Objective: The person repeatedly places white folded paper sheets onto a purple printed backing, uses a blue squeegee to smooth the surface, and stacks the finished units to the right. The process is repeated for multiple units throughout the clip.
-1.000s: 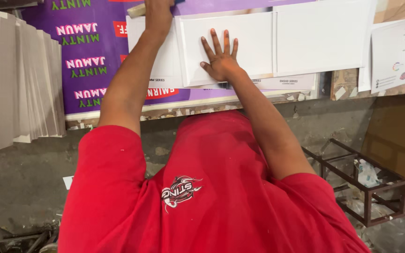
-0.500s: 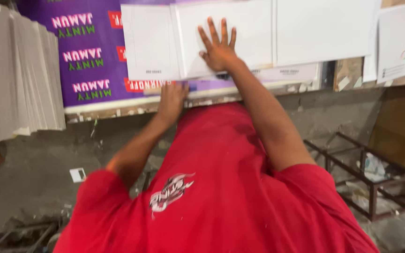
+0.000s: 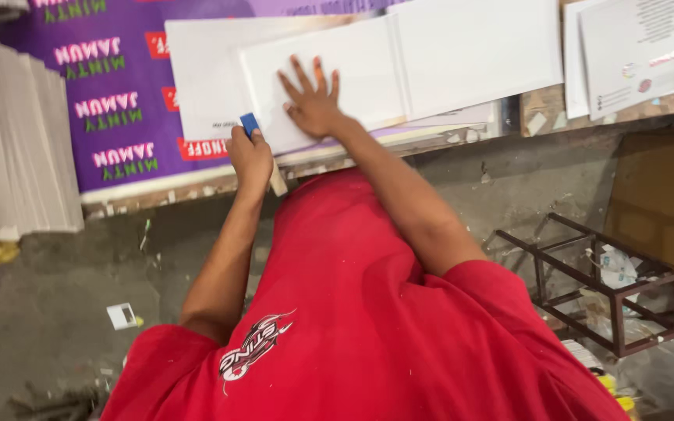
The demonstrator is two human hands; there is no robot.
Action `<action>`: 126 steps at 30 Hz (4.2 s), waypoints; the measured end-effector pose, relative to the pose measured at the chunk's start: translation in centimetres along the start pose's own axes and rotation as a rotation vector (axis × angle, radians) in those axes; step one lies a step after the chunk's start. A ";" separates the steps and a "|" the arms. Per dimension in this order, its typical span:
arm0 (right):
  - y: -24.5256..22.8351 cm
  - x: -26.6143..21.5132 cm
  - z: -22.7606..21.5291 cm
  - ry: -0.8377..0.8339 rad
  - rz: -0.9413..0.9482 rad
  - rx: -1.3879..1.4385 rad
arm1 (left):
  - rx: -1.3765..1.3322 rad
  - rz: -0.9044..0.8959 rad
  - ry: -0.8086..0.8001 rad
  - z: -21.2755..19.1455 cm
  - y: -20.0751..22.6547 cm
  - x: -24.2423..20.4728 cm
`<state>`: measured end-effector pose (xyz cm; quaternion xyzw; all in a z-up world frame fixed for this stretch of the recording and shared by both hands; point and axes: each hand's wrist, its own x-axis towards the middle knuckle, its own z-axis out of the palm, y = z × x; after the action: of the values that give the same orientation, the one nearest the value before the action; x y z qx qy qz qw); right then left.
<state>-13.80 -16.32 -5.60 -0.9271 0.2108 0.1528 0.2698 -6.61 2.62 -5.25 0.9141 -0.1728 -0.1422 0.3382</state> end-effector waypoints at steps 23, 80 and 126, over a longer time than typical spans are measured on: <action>15.7 -13.5 -4.8 0.479 0.811 2.397 | -0.399 -0.075 -0.068 -12.9 12.4 -6.2; 25.0 -18.7 -15.1 0.570 0.045 0.652 | 0.189 -0.024 0.038 6.4 10.3 -1.7; 4.4 -27.3 -31.5 -0.057 -1.055 1.827 | 0.141 0.061 0.006 5.0 11.3 -2.6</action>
<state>-34.13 -29.05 28.74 -0.3417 -0.1906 -0.1789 0.9027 -13.29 -7.21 -0.99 0.9303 -0.2090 -0.1165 0.2780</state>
